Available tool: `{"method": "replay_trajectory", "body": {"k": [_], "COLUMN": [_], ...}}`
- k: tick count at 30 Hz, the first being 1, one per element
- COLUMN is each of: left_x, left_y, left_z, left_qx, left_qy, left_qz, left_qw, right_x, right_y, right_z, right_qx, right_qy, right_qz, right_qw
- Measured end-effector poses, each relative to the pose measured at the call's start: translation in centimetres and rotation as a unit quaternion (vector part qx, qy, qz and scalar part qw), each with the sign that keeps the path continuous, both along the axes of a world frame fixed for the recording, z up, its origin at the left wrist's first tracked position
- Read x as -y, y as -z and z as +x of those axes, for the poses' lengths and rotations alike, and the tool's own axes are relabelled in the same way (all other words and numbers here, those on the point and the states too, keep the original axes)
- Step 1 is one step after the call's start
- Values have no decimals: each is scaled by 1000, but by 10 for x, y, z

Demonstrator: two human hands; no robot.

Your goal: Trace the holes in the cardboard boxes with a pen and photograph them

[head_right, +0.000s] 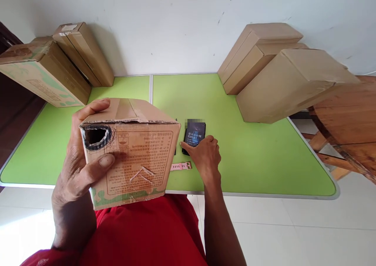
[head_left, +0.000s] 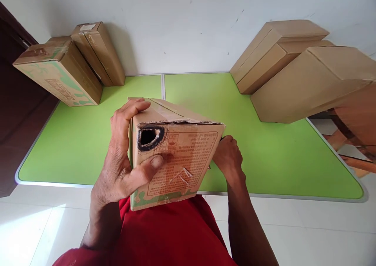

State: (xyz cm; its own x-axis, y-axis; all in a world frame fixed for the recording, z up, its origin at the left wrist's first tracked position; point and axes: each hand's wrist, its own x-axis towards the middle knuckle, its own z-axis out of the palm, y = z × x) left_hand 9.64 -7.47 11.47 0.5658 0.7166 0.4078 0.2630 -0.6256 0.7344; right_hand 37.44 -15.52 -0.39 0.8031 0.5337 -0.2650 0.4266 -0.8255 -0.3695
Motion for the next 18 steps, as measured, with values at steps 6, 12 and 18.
{"method": "replay_trajectory", "body": {"k": [6,12,18], "left_x": [2,-2,-5], "left_y": [-2,-1,-1], "left_z": [-1,-3,-5], "left_qx": [23,42,59], "left_qy": [1,20,22], "left_qz": [-24,-24,-41], "left_qw": [999,999,997], "right_x": [1,21,61], "right_y": [10,5,-56], "right_z": [20,10,1], "right_qx": [-103,-304,-444], "right_qy": [30,57,73], "right_qz": [127,296,538], "right_qw": [986,903,713]}}
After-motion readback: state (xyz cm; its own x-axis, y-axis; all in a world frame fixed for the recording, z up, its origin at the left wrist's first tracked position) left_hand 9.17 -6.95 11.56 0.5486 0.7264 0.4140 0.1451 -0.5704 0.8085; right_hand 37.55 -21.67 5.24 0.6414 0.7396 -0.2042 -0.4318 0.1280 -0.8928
